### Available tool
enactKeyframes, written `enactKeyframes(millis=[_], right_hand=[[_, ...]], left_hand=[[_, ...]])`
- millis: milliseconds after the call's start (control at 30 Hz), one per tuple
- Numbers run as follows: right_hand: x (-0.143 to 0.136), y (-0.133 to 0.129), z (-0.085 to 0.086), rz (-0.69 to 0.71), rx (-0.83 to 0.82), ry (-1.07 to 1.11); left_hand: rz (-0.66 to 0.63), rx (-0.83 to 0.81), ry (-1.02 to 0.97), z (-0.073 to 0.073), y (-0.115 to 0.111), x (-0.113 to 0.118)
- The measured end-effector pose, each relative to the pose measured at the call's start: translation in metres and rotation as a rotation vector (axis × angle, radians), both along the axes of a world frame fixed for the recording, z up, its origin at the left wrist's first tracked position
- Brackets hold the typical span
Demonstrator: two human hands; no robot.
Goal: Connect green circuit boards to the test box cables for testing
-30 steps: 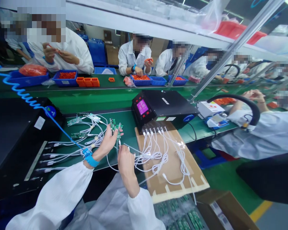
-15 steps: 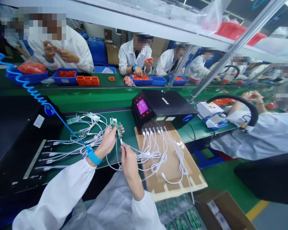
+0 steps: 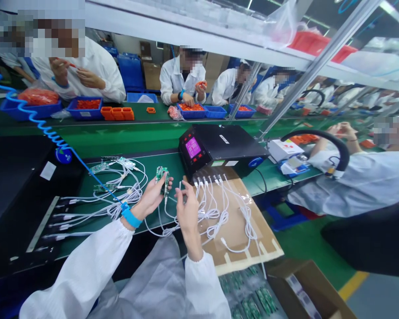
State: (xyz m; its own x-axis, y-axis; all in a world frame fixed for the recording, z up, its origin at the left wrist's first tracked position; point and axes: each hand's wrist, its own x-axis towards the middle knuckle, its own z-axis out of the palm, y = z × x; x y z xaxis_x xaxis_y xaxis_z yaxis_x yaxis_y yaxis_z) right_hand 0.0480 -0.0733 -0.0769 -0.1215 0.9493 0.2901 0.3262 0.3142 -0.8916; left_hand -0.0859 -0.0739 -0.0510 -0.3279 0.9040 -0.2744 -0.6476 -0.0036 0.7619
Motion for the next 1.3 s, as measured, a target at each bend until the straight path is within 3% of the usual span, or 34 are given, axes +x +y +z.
enactKeyframes(millis=[300, 700, 1067, 1300], right_hand=[[-0.005, -0.005, 0.01, -0.102, 0.122, 0.118], [-0.005, -0.004, 0.008, -0.163, 0.169, 0.169], [-0.004, -0.005, 0.007, -0.175, 0.147, 0.164], [-0.006, -0.004, 0.005, -0.198, 0.061, 0.209]], left_hand=[[-0.097, 0.108, 0.112, -0.007, 0.001, 0.01], [-0.088, 0.039, 0.207, -0.014, 0.002, 0.012], [-0.078, 0.092, 0.448, -0.011, -0.001, 0.017], [-0.098, 0.109, 0.411, -0.013, 0.002, 0.021]])
